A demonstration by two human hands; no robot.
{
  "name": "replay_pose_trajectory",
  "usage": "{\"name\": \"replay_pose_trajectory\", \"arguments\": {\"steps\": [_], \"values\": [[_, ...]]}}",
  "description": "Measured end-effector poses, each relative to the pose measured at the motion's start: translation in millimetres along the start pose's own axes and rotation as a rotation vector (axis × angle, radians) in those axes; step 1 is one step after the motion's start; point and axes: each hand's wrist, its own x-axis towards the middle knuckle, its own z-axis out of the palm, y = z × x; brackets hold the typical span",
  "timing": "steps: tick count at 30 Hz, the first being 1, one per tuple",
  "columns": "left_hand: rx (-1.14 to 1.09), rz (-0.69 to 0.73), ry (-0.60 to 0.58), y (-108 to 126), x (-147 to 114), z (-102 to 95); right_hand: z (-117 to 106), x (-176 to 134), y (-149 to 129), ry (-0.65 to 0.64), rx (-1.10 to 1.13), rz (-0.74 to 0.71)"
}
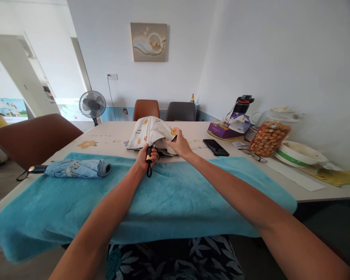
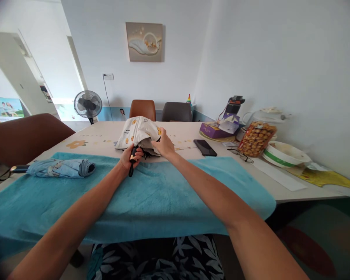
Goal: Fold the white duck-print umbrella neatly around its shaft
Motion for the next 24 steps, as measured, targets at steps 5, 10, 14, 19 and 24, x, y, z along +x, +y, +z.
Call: {"name": "replay_pose_trajectory", "arguments": {"steps": [5, 10, 14, 19, 24], "values": [[0.043, 0.0, 0.004, 0.6, 1.4, -1.6, -2.1, 10.3, 3.6, 0.034, -0.12, -0.06], [0.034, -0.008, 0.007, 1.7, 3.2, -3.4, -11.0, 22.5, 13.5, 0.071, -0.061, -0.054], [0.067, -0.022, 0.0, 2.7, 5.2, -5.9, -15.3, 27.6, 21.8, 0.065, 0.09, -0.041], [0.092, -0.027, 0.002, 2.0, 5.2, -6.2, -16.2, 30.6, 24.9, 0.085, 0.204, -0.022], [0.061, 0.003, 0.009, 0.2, 3.7, -4.3, -18.8, 29.1, 20.7, 0.099, 0.176, -0.033]]}}
